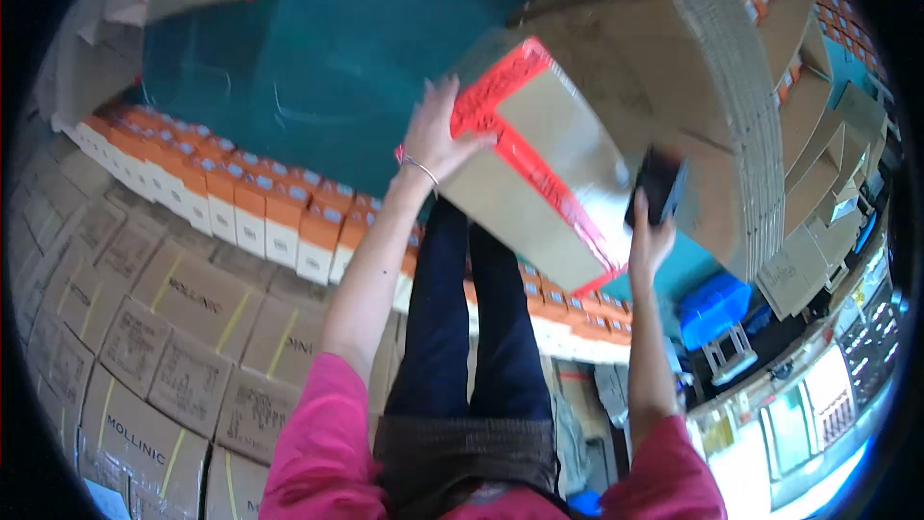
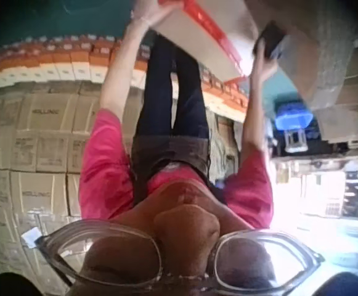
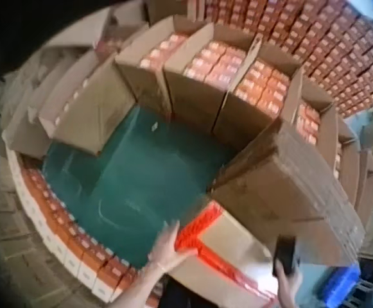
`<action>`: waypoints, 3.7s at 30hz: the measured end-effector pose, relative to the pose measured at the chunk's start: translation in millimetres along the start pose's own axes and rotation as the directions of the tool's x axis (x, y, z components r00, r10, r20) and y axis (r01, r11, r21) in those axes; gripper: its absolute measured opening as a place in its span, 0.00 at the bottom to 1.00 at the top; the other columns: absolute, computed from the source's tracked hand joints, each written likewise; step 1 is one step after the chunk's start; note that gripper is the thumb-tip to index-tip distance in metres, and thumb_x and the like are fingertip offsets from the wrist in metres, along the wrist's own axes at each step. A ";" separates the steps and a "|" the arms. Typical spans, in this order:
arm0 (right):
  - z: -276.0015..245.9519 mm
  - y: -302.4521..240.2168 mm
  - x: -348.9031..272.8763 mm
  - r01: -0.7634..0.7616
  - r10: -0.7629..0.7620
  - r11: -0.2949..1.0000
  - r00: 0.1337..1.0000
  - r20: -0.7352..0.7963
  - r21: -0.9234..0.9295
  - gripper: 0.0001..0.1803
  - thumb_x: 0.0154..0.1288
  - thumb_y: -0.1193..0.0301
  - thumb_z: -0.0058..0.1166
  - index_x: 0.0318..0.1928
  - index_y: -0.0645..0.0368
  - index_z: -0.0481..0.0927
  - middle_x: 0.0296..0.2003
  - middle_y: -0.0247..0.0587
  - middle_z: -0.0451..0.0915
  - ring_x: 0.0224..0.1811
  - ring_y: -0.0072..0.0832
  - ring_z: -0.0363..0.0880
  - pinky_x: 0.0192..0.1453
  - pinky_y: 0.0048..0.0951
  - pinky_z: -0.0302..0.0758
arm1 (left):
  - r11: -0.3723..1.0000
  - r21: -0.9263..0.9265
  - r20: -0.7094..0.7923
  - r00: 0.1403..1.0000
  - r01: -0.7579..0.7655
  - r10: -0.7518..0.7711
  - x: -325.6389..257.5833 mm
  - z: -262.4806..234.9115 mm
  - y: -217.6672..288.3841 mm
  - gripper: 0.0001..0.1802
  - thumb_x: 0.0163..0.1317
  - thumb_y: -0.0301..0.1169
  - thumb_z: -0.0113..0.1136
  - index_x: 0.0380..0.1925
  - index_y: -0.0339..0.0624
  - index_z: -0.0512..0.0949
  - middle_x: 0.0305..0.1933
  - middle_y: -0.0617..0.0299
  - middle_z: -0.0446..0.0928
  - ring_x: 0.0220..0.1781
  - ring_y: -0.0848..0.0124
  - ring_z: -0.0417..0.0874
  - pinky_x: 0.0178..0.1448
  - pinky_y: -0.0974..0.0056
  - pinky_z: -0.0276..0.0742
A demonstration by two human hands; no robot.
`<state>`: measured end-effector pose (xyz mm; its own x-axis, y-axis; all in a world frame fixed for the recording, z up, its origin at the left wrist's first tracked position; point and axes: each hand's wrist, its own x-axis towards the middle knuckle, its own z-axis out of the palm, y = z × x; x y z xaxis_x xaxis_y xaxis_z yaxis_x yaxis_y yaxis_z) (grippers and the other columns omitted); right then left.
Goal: Assembling cardboard boxes and sealing them with adhesive tape using a tape dispenser.
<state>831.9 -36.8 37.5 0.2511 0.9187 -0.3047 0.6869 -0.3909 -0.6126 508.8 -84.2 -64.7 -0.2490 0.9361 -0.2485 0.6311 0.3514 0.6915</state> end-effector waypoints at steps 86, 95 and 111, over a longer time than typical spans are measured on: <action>-189.7 82.6 39.1 0.372 -0.374 0.767 0.921 0.108 -0.522 0.18 0.51 0.66 0.62 0.40 0.62 0.75 0.33 0.55 0.79 0.42 0.51 0.76 0.61 0.42 0.67 | 0.981 -0.127 0.178 0.977 0.145 -0.121 -24.3 15.4 168.3 0.51 0.41 0.13 0.52 0.68 0.45 0.42 0.61 0.48 0.69 0.57 0.56 0.76 0.61 0.61 0.71; -197.5 134.0 -112.5 -0.273 0.188 0.796 0.960 -0.208 -0.541 0.23 0.53 0.60 0.65 0.43 0.63 0.77 0.40 0.58 0.79 0.46 0.55 0.75 0.53 0.46 0.70 | 0.702 0.673 0.416 0.904 -0.232 -0.100 -47.6 99.0 190.9 0.54 0.53 0.22 0.56 0.73 0.63 0.34 0.73 0.33 0.41 0.68 0.28 0.55 0.53 0.49 0.79; -103.7 179.5 -78.9 0.189 -0.075 0.945 0.919 0.387 -0.268 0.29 0.49 0.64 0.64 0.47 0.73 0.72 0.46 0.63 0.77 0.54 0.54 0.73 0.65 0.43 0.64 | 0.641 0.238 0.955 0.295 -0.730 -0.019 -129.5 6.0 148.8 0.68 0.34 0.73 0.62 0.73 0.53 0.45 0.75 0.47 0.45 0.74 0.41 0.48 0.74 0.38 0.44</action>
<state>1006.2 -173.8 27.2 -0.0842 0.8522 -0.5165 0.8791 -0.1805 -0.4412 639.3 -153.0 66.3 0.6163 0.2839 -0.7346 0.7612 -0.4540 0.4632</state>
